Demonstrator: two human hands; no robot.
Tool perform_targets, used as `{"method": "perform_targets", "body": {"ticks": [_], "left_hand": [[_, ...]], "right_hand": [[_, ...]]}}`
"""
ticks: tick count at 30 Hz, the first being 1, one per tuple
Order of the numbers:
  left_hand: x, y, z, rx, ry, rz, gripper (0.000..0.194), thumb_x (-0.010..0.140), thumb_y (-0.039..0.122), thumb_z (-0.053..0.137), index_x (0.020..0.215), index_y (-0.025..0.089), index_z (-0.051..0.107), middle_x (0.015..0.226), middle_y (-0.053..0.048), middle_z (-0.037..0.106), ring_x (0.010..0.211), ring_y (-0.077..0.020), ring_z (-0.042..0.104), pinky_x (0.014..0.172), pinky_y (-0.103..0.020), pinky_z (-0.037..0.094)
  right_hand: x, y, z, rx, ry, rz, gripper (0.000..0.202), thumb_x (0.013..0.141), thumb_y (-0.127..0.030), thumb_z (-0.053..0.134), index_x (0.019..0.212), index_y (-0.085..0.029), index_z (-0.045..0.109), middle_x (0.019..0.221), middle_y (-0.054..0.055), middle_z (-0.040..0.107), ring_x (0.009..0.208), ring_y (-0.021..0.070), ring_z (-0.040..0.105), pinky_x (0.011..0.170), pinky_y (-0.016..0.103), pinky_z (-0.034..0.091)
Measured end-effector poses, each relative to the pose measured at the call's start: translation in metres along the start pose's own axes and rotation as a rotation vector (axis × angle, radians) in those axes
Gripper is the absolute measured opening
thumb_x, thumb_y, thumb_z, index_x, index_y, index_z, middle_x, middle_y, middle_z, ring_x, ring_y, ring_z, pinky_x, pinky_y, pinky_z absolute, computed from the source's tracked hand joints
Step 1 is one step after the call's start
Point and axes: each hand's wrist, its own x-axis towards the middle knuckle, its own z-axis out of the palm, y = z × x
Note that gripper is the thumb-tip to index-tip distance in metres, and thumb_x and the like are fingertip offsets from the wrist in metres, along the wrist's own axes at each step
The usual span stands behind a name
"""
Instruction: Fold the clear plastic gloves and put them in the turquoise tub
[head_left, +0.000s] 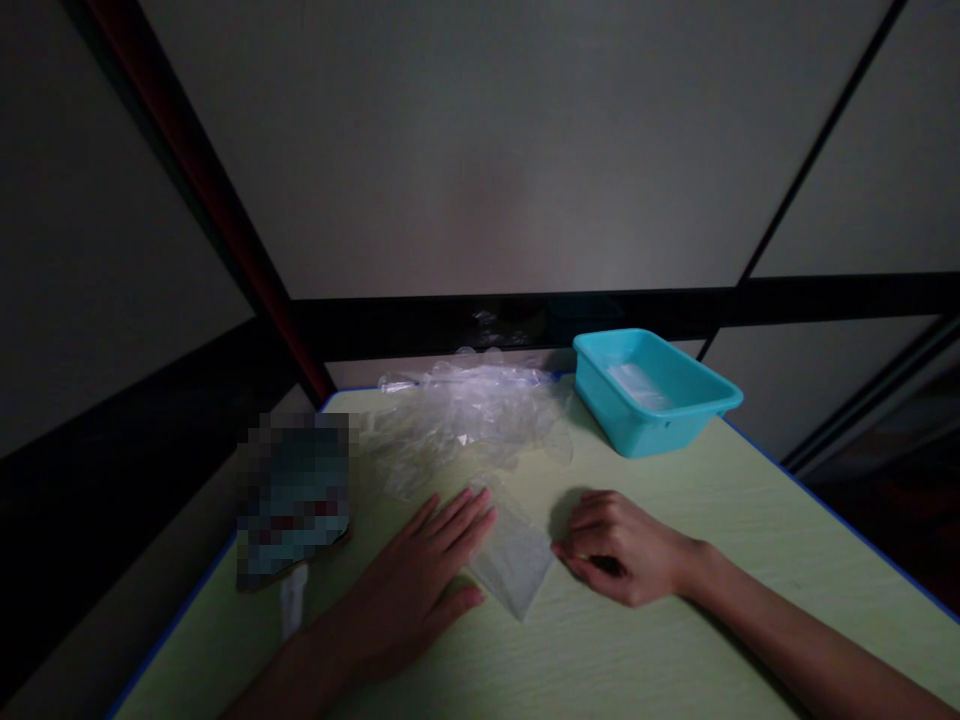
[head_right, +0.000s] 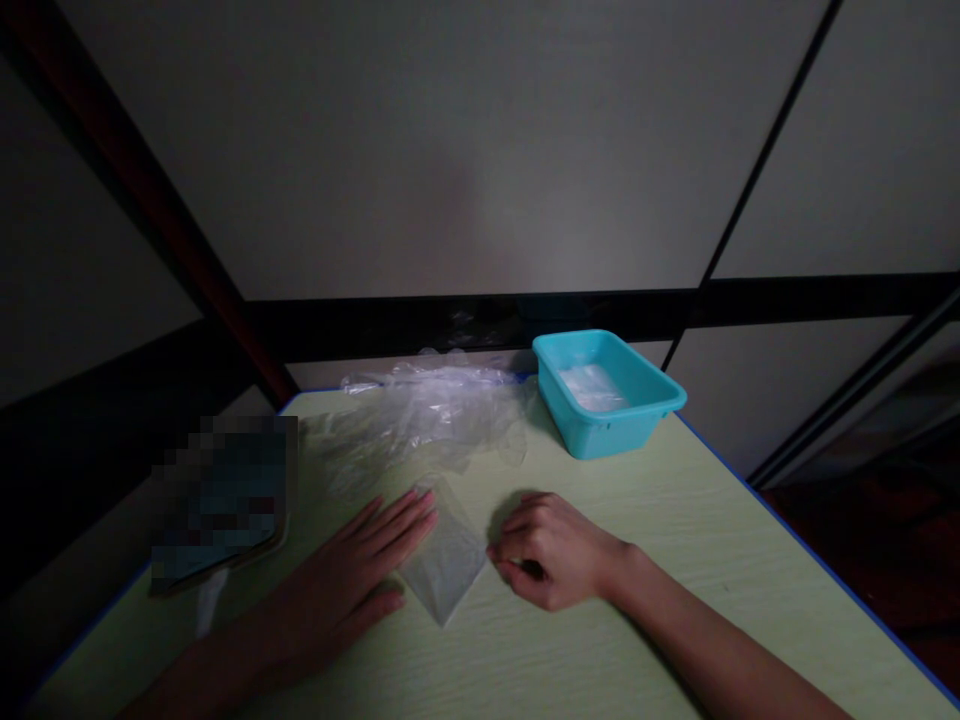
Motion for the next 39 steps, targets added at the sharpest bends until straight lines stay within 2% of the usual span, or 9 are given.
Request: {"method": "perform_targets", "body": {"ticks": [15, 25, 39], "left_hand": [[0.0005, -0.0012, 0.0009, 0.000, 0.014, -0.008, 0.057, 0.091, 0.042, 0.034, 0.140, 0.027, 0.009, 0.147, 0.000, 0.010, 0.134, -0.0177, 0.008, 0.108, -0.043, 0.011], [0.0003, 0.0035, -0.0046, -0.022, 0.002, -0.026, 0.055, 0.091, 0.041, 0.035, 0.139, 0.024, 0.014, 0.147, -0.002, 0.012, 0.134, -0.0183, 0.009, 0.108, -0.042, 0.012], [0.0006, 0.0013, -0.0016, -0.014, 0.010, -0.029, 0.056, 0.090, 0.041, 0.036, 0.139, 0.026, 0.013, 0.147, 0.000, 0.012, 0.134, -0.0186, 0.010, 0.108, -0.042, 0.013]], "right_hand": [[-0.0004, 0.0009, 0.0020, 0.017, 0.001, 0.002, 0.022, 0.083, -0.019, 0.039, 0.065, -0.017, 0.051, 0.058, 0.002, 0.053, 0.056, 0.0134, 0.046, 0.057, 0.028, 0.029], [0.0008, -0.0001, 0.0007, 0.021, 0.002, 0.014, 0.024, 0.083, -0.019, 0.039, 0.062, -0.018, 0.049, 0.057, 0.002, 0.053, 0.055, 0.0134, 0.046, 0.058, 0.028, 0.030], [0.0001, 0.0009, 0.0024, 0.042, 0.001, 0.023, 0.021, 0.081, -0.019, 0.039, 0.062, -0.018, 0.047, 0.058, 0.002, 0.053, 0.056, 0.0130, 0.046, 0.059, 0.028, 0.030]]}}
